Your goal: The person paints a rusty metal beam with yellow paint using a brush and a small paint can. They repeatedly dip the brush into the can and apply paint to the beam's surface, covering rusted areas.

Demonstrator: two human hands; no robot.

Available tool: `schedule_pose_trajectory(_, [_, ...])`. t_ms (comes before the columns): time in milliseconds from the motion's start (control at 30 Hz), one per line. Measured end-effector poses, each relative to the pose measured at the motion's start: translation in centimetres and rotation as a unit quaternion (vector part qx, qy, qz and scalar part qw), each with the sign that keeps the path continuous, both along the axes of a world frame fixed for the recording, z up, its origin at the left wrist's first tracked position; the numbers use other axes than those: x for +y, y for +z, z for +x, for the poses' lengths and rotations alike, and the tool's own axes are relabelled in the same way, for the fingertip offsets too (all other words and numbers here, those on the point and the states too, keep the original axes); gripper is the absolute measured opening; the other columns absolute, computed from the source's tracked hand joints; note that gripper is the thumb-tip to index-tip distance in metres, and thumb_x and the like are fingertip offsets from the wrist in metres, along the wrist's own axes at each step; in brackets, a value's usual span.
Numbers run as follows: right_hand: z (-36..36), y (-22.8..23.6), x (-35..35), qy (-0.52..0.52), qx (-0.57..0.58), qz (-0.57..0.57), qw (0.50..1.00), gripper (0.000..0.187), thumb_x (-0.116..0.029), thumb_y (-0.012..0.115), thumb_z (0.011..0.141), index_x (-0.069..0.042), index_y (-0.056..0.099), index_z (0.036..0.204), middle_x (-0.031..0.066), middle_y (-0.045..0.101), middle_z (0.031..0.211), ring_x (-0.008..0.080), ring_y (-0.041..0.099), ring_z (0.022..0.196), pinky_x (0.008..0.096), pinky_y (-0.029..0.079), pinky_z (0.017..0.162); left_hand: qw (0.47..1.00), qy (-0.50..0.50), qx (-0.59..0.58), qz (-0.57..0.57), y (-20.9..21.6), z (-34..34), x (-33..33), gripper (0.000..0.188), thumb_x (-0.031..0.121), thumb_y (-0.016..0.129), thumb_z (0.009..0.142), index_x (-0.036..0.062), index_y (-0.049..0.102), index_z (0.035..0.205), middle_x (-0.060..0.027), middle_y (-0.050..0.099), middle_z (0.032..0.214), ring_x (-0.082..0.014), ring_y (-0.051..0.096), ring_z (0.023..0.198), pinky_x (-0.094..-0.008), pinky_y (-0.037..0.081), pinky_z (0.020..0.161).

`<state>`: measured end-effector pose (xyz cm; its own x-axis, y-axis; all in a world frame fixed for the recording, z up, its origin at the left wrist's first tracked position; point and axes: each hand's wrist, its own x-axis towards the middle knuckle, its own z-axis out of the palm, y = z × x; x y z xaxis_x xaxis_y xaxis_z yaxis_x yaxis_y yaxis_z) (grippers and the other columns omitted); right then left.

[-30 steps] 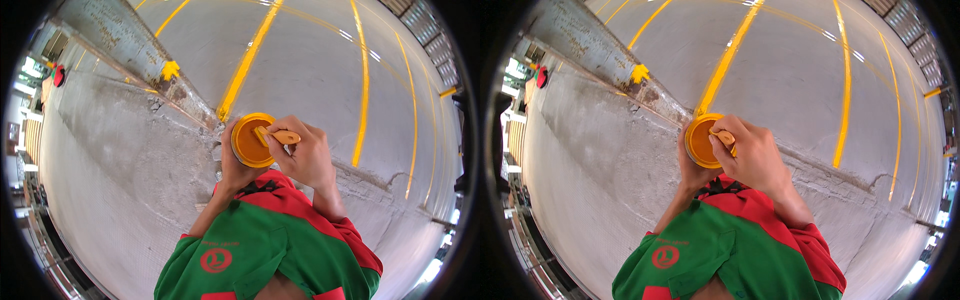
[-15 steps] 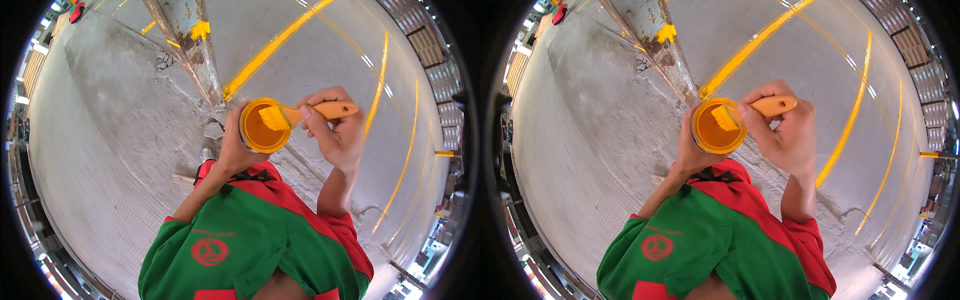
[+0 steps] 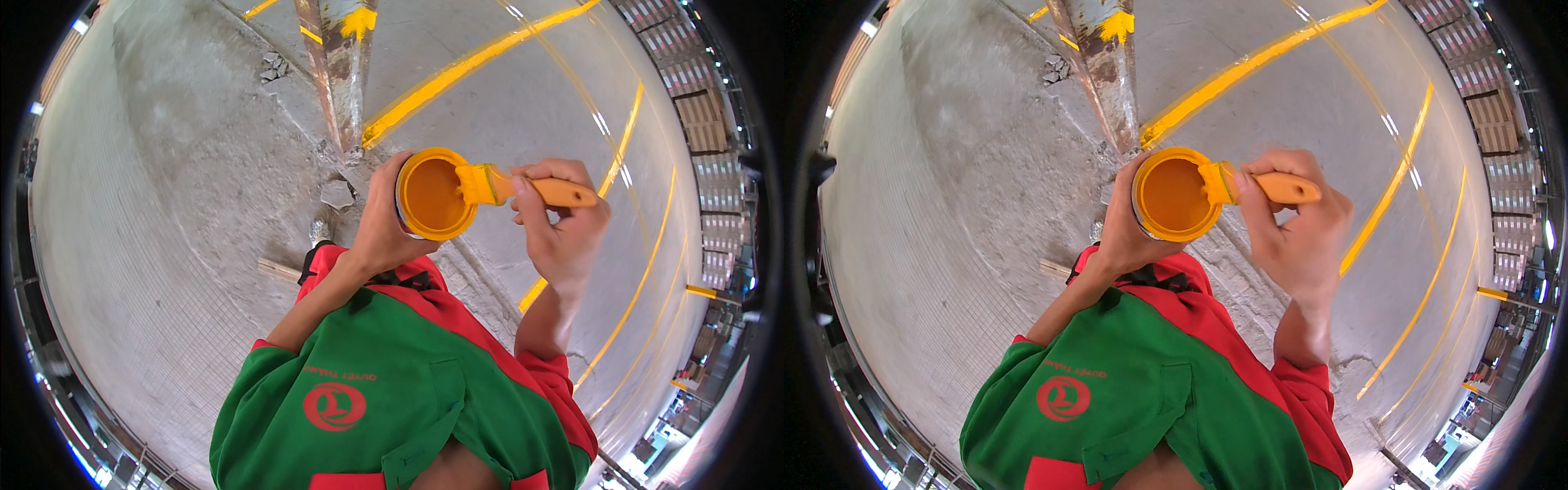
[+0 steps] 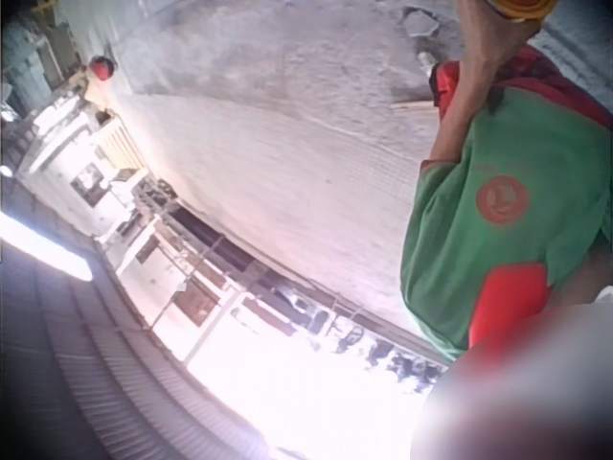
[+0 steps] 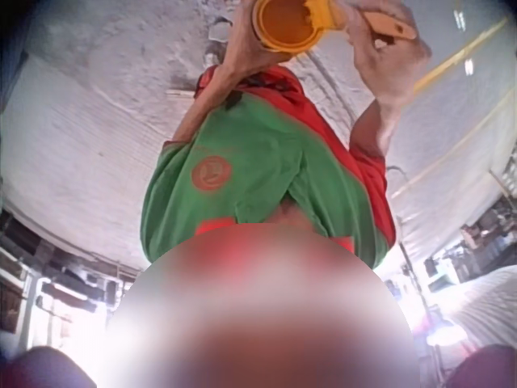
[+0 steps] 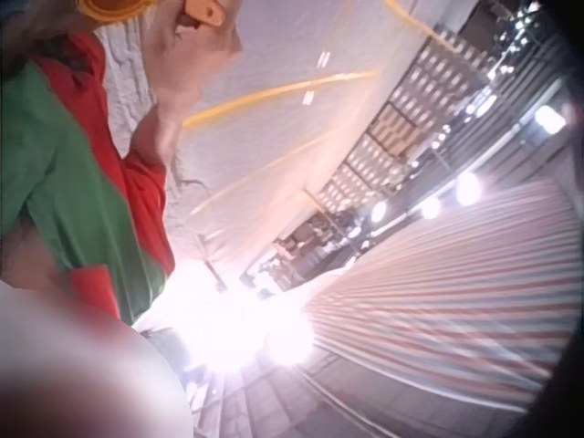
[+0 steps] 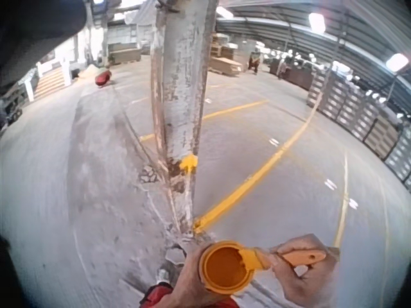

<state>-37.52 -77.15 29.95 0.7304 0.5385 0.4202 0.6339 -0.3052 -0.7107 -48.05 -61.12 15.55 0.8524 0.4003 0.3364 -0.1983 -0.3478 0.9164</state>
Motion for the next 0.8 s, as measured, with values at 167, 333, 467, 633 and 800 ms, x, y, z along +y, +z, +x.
schedule_pose_trajectory(167, [1.4, 0.1, -0.8, 0.184, 0.056, 0.055, 0.980, 0.020, 0.006, 0.077, 0.081, -0.002, 0.067, 0.095, 0.0149, 0.075, 0.099, 0.0185, 0.069, 0.071, 0.0266, 0.054, 0.063, 1.000, 0.002, 0.015, 0.004, -0.6, -0.4, 0.8, 0.108, 0.011, 0.090, 0.058, 0.0015, 0.031, 0.148, -0.0213, 0.044, 0.140, -0.0404, 0.044, 0.132, -0.0466, 0.037, 0.112])
schedule_pose_trajectory(333, [3.1, -1.0, -1.4, 0.329, 0.071, 0.021, 0.941, 0.025, 0.008, 0.079, 0.074, -0.003, 0.065, 0.091, 0.0166, 0.075, 0.105, 0.0220, 0.070, 0.080, 0.0302, 0.055, 0.071, 1.000, 0.007, 0.018, -0.012, -0.7, -0.9, 1.1, 0.111, 0.013, 0.091, 0.057, 0.0015, 0.030, 0.149, -0.0208, 0.045, 0.140, -0.0401, 0.043, 0.133, -0.0466, 0.037, 0.113])
schedule_pose_trajectory(467, [3.5, -1.9, -2.1, 0.319, 0.105, -0.004, 0.942, 0.025, 0.010, 0.075, 0.075, -0.004, 0.062, 0.093, 0.0157, 0.074, 0.103, 0.0219, 0.070, 0.081, 0.0301, 0.055, 0.072, 1.000, 0.015, 0.009, -0.010, -0.6, -0.9, 1.2, 0.113, 0.013, 0.092, 0.056, 0.0019, 0.031, 0.149, -0.0210, 0.044, 0.141, -0.0400, 0.043, 0.133, -0.0466, 0.037, 0.113])
schedule_pose_trajectory(633, [3.3, -2.4, -3.2, 0.261, 0.171, 0.013, 0.950, 0.027, 0.008, 0.068, 0.081, -0.001, 0.058, 0.104, 0.0144, 0.074, 0.100, 0.0189, 0.072, 0.087, 0.0276, 0.055, 0.075, 1.000, 0.018, 0.012, 0.018, -0.5, -1.0, 1.1, 0.113, 0.012, 0.092, 0.056, 0.0026, 0.031, 0.150, -0.0212, 0.044, 0.142, -0.0401, 0.042, 0.135, -0.0466, 0.037, 0.114])
schedule_pose_trajectory(800, [4.2, -2.0, -4.4, 0.250, 0.151, 0.021, 0.956, 0.027, 0.008, 0.067, 0.082, 0.000, 0.056, 0.106, 0.0157, 0.074, 0.100, 0.0181, 0.073, 0.090, 0.0278, 0.056, 0.078, 0.999, 0.026, 0.018, 0.021, -0.6, -0.9, 0.8, 0.114, 0.012, 0.092, 0.055, 0.0032, 0.030, 0.150, -0.0211, 0.043, 0.143, -0.0408, 0.042, 0.135, -0.0472, 0.036, 0.114])
